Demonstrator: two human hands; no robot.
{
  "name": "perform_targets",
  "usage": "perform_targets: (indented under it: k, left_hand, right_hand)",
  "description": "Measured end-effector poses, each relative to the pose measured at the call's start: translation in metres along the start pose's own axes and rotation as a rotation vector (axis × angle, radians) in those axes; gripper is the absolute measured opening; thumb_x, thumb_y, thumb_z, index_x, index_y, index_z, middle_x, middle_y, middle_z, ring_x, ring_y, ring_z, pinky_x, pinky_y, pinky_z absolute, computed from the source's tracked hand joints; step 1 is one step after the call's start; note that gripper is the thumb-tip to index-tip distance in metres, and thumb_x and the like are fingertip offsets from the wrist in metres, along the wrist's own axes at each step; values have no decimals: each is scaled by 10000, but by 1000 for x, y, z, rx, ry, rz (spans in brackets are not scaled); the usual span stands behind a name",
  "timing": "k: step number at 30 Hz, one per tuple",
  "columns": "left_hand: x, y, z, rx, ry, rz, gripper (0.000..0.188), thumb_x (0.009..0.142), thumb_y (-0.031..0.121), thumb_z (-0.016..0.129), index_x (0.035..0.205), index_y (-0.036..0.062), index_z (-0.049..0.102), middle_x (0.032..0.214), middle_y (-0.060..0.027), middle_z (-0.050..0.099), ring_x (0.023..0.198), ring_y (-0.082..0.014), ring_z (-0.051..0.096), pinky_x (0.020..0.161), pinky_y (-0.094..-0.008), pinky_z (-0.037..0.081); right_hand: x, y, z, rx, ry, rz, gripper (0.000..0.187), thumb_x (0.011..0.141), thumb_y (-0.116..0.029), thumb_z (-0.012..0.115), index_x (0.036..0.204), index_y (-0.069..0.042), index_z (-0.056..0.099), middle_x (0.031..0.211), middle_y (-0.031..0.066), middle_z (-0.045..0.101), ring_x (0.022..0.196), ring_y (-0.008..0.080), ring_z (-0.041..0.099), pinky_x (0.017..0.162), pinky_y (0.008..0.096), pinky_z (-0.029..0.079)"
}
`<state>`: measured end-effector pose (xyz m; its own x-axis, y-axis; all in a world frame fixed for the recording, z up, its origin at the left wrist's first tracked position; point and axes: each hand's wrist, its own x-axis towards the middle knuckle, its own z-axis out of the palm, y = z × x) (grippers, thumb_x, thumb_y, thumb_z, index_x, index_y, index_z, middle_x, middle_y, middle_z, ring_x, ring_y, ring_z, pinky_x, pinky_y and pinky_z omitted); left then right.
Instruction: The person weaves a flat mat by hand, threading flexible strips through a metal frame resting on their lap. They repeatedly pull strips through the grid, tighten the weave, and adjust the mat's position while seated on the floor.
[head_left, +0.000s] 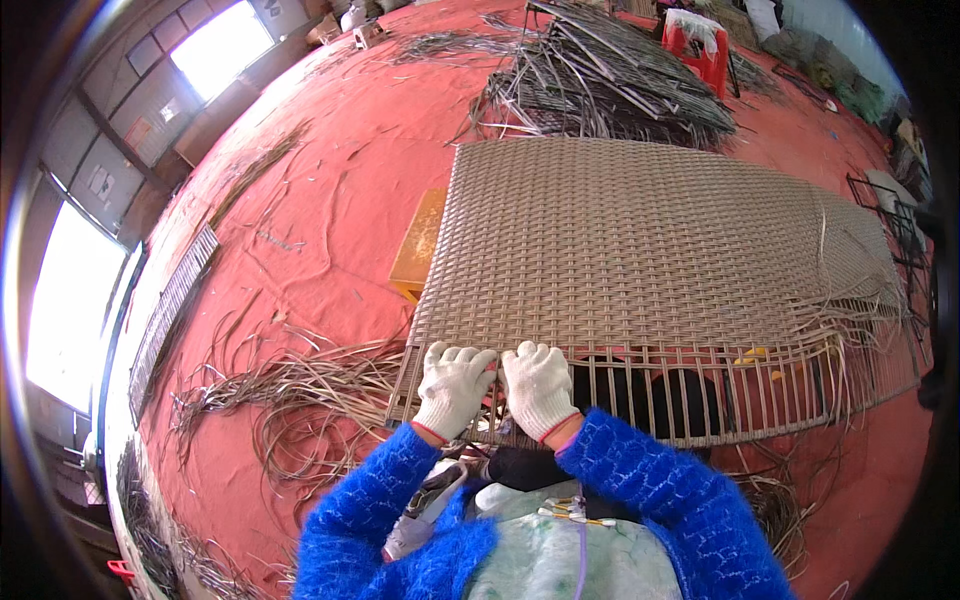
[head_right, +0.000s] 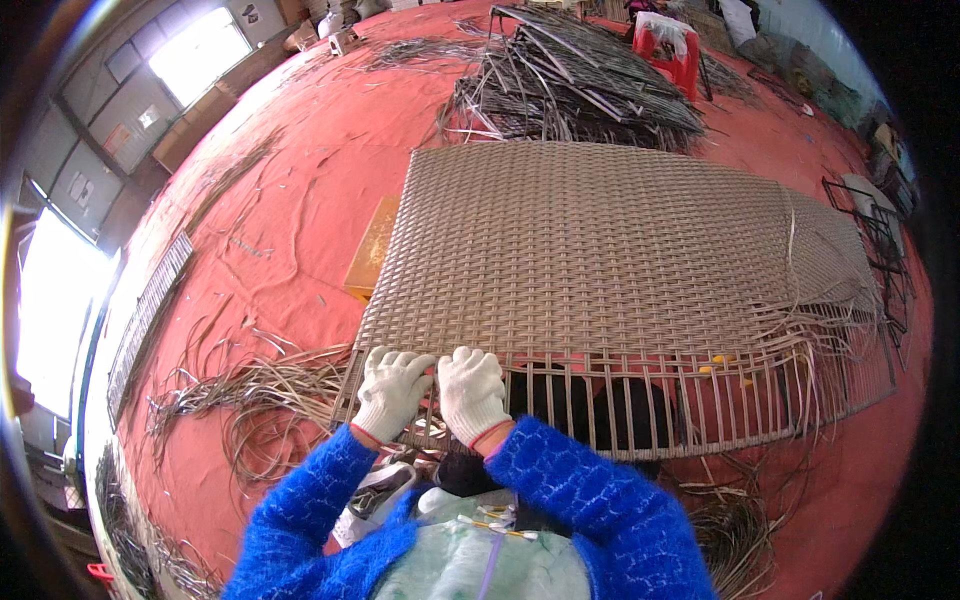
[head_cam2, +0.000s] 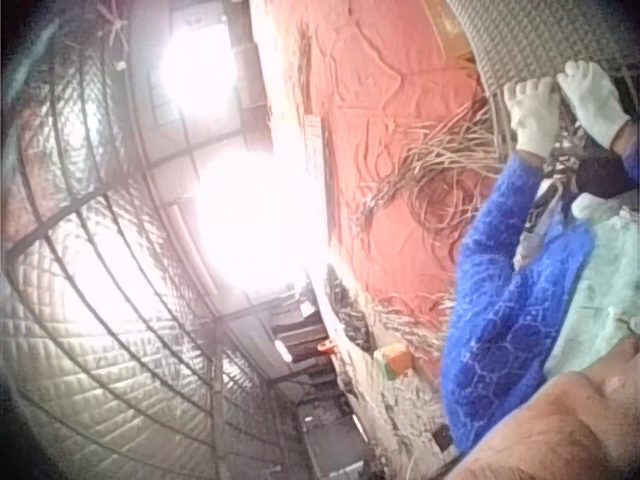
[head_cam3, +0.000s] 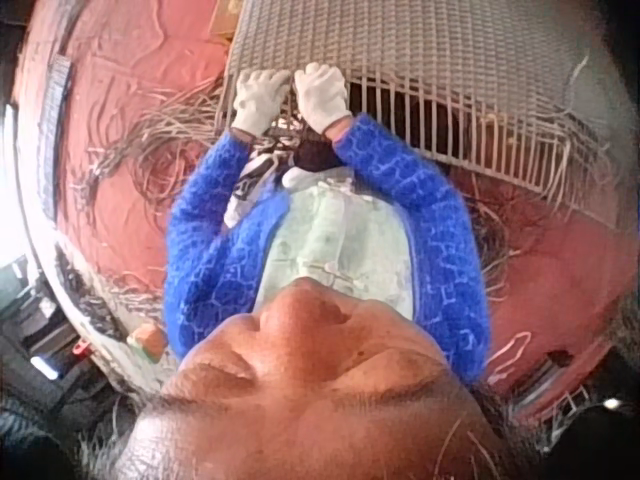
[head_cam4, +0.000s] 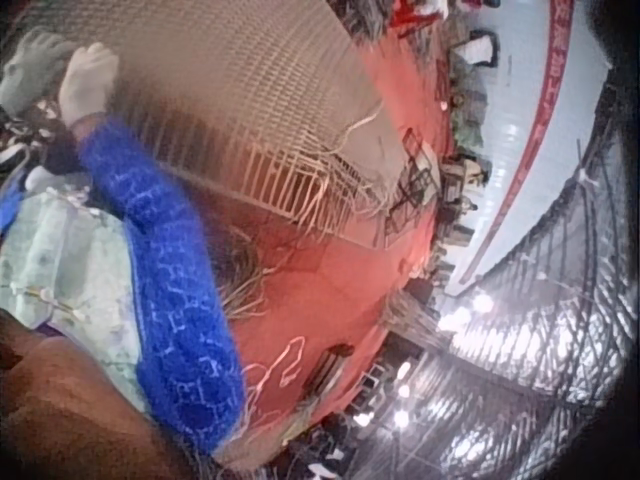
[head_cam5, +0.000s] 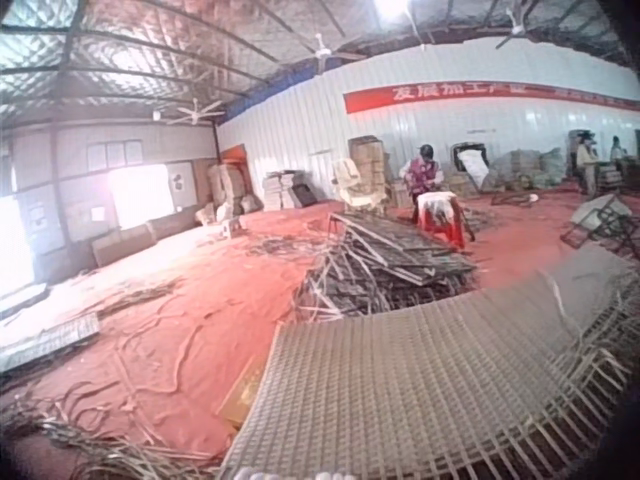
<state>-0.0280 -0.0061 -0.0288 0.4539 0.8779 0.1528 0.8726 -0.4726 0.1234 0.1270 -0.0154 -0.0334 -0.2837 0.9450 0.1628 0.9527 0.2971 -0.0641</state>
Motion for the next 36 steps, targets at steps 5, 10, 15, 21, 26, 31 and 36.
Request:
perform_targets:
  k: [5,10,15,21,26,31,36]
  left_hand:
    - [4,-5,1,24,-14,26,302,926,311,516,1157,142,610,1055,-69,643,1052,-264,565,1029,-477,285]
    - [4,4,-19,19,98,57,258,872,271,577,1087,155,659,977,-68,655,994,-283,563,906,-452,377]
    - [-1,16,-46,79,271,249,266,826,179,637,1087,129,649,1009,-37,634,982,-255,554,893,-419,402]
    - [17,50,-48,-133,-20,543,289,849,223,601,1119,125,636,1119,-36,640,1037,-227,592,874,-398,438]
    - [37,75,-24,-159,-103,362,316,934,323,513,1153,121,620,1089,-72,651,1007,-259,600,870,-427,422]
    - [50,83,-7,-63,-48,273,351,938,355,508,1181,125,616,1024,-95,634,992,-299,592,857,-445,422]
    - [58,79,-5,-156,-43,211,313,915,378,539,1124,180,659,999,-92,630,978,-295,585,843,-447,423]
  right_hand:
    - [6,2,-5,79,31,-8,121,820,-237,639,863,-125,620,871,71,595,845,259,611,728,398,471]
    - [-13,51,-31,508,252,-139,107,843,-220,624,843,-114,634,862,71,643,795,283,632,686,424,507]
    - [-59,104,-56,250,349,50,118,822,-189,642,739,-116,601,751,79,604,713,305,612,609,428,495]
    - [-73,104,-57,149,287,-44,110,816,-224,645,755,-136,618,705,49,608,711,268,605,641,397,462]
    - [-73,106,-52,141,254,-32,139,842,-256,621,904,-134,643,763,52,635,758,270,607,670,408,457]
    - [-71,104,-45,178,234,101,224,834,-243,638,1026,-131,669,880,40,674,889,281,592,748,429,449]
    - [-59,102,-40,156,117,175,212,852,-254,631,1031,-152,680,917,53,682,888,287,602,769,435,459]
